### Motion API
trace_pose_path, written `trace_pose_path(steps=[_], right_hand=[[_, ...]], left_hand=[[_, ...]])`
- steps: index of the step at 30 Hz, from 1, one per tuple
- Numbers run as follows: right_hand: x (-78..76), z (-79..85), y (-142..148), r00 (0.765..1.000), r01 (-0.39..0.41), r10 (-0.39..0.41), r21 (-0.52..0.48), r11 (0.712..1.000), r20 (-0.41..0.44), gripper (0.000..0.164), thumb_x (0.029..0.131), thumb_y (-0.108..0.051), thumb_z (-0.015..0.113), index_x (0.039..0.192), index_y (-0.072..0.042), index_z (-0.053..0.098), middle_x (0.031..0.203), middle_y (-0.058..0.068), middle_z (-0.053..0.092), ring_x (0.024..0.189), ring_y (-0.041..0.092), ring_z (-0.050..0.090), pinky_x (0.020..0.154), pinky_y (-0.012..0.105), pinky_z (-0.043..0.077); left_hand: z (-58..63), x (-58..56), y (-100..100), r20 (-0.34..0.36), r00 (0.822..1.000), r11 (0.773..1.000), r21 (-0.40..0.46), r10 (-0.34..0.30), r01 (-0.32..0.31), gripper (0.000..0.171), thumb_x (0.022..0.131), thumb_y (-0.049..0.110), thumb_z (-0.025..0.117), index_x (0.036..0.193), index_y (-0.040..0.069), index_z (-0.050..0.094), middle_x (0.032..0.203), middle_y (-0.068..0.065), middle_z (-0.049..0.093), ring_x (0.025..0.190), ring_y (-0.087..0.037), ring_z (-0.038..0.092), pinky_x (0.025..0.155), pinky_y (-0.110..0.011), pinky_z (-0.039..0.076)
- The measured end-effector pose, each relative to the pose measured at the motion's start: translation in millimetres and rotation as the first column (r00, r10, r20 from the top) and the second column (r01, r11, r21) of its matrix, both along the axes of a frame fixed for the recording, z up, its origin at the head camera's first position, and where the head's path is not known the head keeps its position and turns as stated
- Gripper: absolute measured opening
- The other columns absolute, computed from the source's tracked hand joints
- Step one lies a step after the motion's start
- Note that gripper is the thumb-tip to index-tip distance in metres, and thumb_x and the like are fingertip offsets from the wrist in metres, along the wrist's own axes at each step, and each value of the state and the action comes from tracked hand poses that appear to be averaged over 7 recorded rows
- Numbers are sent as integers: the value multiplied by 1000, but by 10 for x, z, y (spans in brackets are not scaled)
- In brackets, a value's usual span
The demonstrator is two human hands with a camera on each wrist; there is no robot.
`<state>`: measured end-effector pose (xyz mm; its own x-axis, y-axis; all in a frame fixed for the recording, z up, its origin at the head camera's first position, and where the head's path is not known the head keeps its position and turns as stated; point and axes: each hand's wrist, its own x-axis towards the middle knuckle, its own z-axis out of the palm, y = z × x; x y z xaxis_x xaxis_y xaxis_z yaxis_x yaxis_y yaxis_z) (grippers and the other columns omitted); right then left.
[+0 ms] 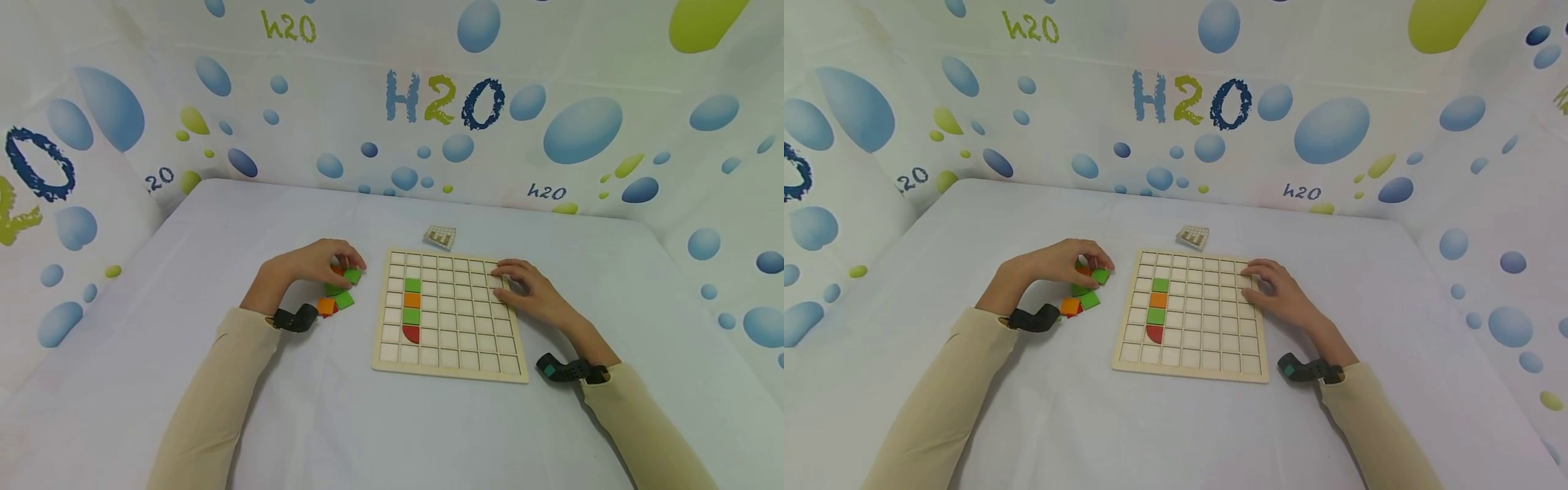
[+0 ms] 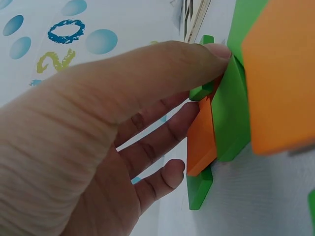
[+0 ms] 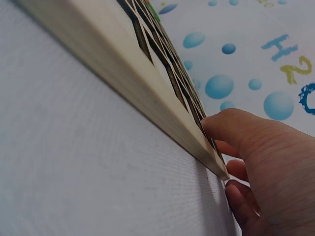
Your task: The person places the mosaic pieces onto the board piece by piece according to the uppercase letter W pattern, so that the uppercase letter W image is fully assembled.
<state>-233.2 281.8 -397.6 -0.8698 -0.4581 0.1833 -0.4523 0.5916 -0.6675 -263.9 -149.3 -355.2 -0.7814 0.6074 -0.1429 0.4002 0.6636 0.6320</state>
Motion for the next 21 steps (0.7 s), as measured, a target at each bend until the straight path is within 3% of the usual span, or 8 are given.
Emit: trace_pose_path(steps=[7, 21], right_hand=[[-3, -8, -16, 1000, -9, 9, -10, 1000, -18, 35, 91, -6, 67, 125, -2, 60, 139, 19, 46, 131, 37, 40, 105, 49, 35], [-13, -69, -13, 1000, 4, -4, -5, 1000, -15, 37, 89, -4, 68, 125, -1, 59, 140, 20, 45, 132, 37, 40, 106, 53, 34]], left_hand=[[2, 4, 15, 4, 1000, 1000, 2, 5, -5, 33, 83, 9, 76, 114, 4, 68, 112, -10, 63, 100, -25, 57, 90, -38, 52], [-16, 23, 50, -31, 1000, 1000, 25, -1, 2, 32, 83, 12, 76, 114, 4, 68, 111, -9, 64, 98, -23, 59, 88, -38, 53]])
